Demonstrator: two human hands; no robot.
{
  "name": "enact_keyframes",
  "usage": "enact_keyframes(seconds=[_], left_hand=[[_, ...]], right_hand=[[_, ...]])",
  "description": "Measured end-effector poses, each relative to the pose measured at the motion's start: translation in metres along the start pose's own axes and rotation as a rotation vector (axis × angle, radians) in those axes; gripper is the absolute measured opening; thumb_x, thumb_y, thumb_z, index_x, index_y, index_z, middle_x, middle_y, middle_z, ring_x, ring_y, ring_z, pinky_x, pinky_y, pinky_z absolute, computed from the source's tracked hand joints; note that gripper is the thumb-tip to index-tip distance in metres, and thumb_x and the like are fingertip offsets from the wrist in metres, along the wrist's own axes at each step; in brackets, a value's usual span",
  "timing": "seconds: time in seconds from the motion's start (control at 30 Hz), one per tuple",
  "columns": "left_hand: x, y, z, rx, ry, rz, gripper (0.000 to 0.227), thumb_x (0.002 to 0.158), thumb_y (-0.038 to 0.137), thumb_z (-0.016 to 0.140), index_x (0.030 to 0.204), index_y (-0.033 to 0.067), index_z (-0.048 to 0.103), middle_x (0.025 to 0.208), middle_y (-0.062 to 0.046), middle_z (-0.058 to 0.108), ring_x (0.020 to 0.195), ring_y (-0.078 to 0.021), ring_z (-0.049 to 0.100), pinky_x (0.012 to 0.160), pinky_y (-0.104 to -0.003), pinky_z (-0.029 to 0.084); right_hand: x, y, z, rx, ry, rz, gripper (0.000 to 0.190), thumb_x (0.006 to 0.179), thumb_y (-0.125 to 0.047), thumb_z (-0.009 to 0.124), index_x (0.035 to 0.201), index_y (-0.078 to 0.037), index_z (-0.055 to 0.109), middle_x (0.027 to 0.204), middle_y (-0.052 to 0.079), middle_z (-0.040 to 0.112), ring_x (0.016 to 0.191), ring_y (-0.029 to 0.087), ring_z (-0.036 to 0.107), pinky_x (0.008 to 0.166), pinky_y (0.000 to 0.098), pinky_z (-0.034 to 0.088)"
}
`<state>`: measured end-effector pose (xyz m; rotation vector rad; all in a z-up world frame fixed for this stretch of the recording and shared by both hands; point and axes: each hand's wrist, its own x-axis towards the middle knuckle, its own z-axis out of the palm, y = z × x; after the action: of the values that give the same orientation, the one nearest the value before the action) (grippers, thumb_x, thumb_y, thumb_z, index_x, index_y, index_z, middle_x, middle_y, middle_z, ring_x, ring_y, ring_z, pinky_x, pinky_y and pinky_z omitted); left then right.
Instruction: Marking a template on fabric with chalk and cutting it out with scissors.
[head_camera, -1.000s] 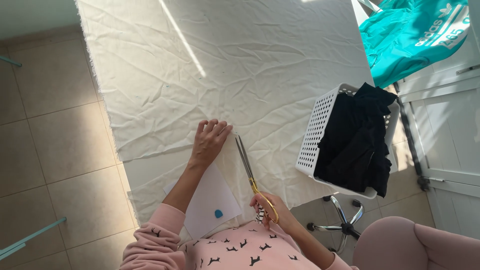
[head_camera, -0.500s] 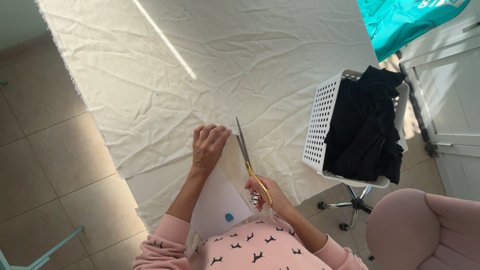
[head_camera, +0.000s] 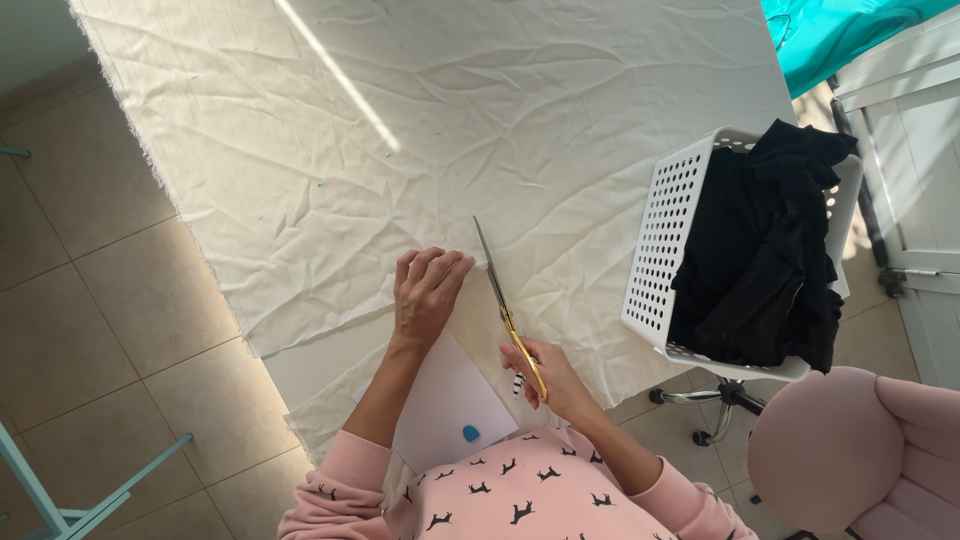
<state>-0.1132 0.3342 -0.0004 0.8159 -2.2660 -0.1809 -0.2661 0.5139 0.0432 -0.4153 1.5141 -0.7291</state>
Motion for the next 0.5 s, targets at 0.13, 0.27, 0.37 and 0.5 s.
enact_keyframes(seconds=[0.13, 0.27, 0.37, 0.5], left_hand=[[0.0, -0.001, 0.0, -0.013, -0.009, -0.004, 0.016, 0.093, 0.011, 0.073, 0.107, 0.0192, 0.076, 0.102, 0.002, 0.07, 0.1, -0.0194, 0.065, 0.093, -0.039, 0.05], [-0.003, -0.002, 0.003, -0.015, 0.001, 0.002, 0.017, 0.093, 0.011, 0.074, 0.107, 0.0196, 0.076, 0.102, 0.002, 0.07, 0.101, -0.0194, 0.065, 0.093, -0.039, 0.05], [-0.002, -0.001, 0.002, -0.031, 0.004, 0.003, 0.018, 0.093, 0.01, 0.074, 0.108, 0.0189, 0.077, 0.102, 0.001, 0.071, 0.101, -0.0197, 0.065, 0.093, -0.039, 0.05], [-0.004, -0.001, 0.002, -0.045, 0.001, 0.008, 0.019, 0.093, 0.01, 0.074, 0.109, 0.019, 0.077, 0.103, 0.001, 0.072, 0.102, -0.0195, 0.066, 0.093, -0.039, 0.05]], right_hand=[[0.002, 0.003, 0.002, 0.009, 0.012, 0.01, 0.048, 0.099, -0.044, 0.065, 0.083, 0.001, 0.064, 0.07, 0.011, 0.049, 0.034, 0.019, 0.053, 0.029, 0.0289, 0.047], [0.006, -0.005, 0.003, -0.002, -0.002, -0.002, 0.051, 0.1, -0.047, 0.062, 0.083, 0.001, 0.065, 0.073, 0.012, 0.051, 0.035, 0.019, 0.054, 0.029, 0.0291, 0.048], [0.014, -0.015, 0.003, -0.01, -0.009, -0.016, 0.054, 0.1, -0.05, 0.06, 0.083, 0.001, 0.065, 0.075, 0.012, 0.052, 0.036, 0.019, 0.054, 0.03, 0.0294, 0.049], [0.02, -0.027, 0.004, -0.018, -0.012, -0.016, 0.057, 0.098, -0.055, 0.061, 0.082, 0.0, 0.065, 0.075, 0.011, 0.051, 0.035, 0.019, 0.055, 0.031, 0.029, 0.051]])
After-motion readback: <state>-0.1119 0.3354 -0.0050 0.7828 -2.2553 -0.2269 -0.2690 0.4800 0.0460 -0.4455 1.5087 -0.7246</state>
